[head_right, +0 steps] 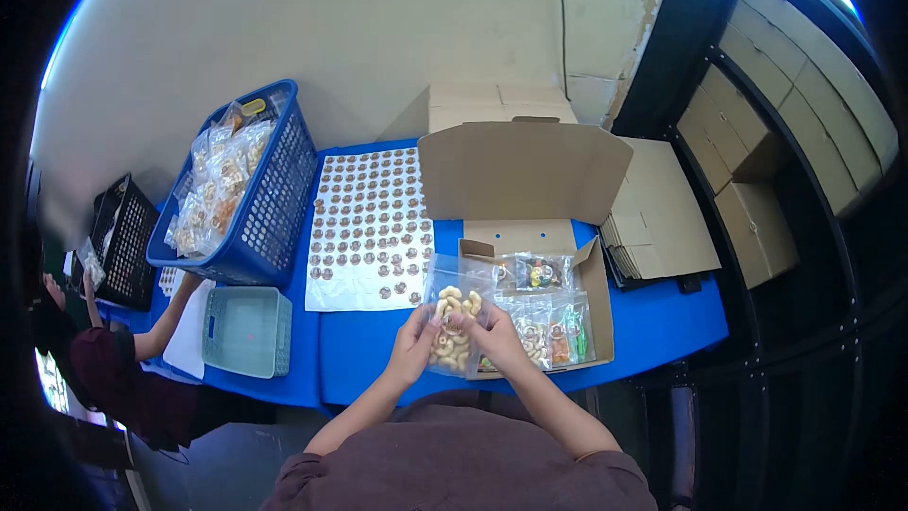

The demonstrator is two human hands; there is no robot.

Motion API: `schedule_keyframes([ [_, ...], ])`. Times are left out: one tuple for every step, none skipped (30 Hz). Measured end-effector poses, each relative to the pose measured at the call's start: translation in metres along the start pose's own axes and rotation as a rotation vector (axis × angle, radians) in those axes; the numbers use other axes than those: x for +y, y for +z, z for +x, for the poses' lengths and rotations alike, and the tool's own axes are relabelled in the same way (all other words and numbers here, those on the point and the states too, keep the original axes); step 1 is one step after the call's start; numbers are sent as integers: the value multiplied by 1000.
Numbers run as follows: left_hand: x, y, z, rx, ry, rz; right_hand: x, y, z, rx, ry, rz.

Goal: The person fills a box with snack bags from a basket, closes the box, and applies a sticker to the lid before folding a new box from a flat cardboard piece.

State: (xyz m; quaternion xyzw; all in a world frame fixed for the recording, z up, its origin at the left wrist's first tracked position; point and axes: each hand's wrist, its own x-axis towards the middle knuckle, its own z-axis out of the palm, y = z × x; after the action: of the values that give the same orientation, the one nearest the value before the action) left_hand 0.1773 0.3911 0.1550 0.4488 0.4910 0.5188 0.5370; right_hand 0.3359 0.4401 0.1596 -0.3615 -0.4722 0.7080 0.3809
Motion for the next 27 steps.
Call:
schedule_keyframes([
  [1,-1,2,46,-37,-24,-7,3,-3,-35,-50,-124],
  [1,-2,2,65,-35,-25,-5,2,-1,-54,-46,-126],
  [1,-2,2,41,26,54,0,0,0,-55,-59,-89],
  [1,-2,2,17,86,133,4,-2,0,-56,-72,-53],
  [10,1,0,11,94,141,6,-2,1,-39,-22,16],
  [6,0,0,31,98,140,9,-2,2,-58,-18,12],
  [-1,-2,-1,28,67,124,14,-3,2,-9,-31,22],
  [-5,-4,-2,26,35,108,17,-2,2,39,-43,33],
  [-8,-4,-3,32,80,67,20,-2,3,73,-19,77],
  [-10,-8,-4,56,81,69,19,-1,4,50,-11,76],
  [-8,-12,-5,4,35,122,17,-1,3,135,-72,18],
  [-6,-16,-6,-49,-13,173,16,-2,4,220,-135,-39],
  [-3,-20,-9,-95,-14,191,15,-6,7,250,-156,6],
  [-2,-23,-9,-77,-14,189,14,-9,9,232,-150,4],
  [-1,-25,-9,-89,113,282,12,-11,10,230,-187,-17],
  [0,-26,-8,-103,240,375,9,-11,10,228,-224,-39],
  [4,-22,-9,33,249,255,7,-10,8,175,-215,-115],
  [3,-24,-7,46,249,252,6,-6,7,163,-212,-120],
  [-1,-28,-4,34,245,216,5,-1,5,65,-256,-315],
  [-1,-31,-2,20,242,180,6,4,4,-34,-299,-509],
  [1,-31,-2,63,131,158,8,7,4,-39,-250,-486],
  [2,-33,-1,71,136,153,8,7,6,-47,-252,-493],
  [2,-34,0,60,101,96,8,7,9,-62,-219,-422],
  [3,-36,-1,48,65,38,7,6,11,-76,-185,-351],
  [-2,-41,0,54,77,30,4,2,11,-109,-159,-382],
  [-10,-46,3,25,72,31,2,1,12,-117,-170,-403],
  [-13,-47,5,-2,70,31,3,2,14,-112,-208,-450],
])
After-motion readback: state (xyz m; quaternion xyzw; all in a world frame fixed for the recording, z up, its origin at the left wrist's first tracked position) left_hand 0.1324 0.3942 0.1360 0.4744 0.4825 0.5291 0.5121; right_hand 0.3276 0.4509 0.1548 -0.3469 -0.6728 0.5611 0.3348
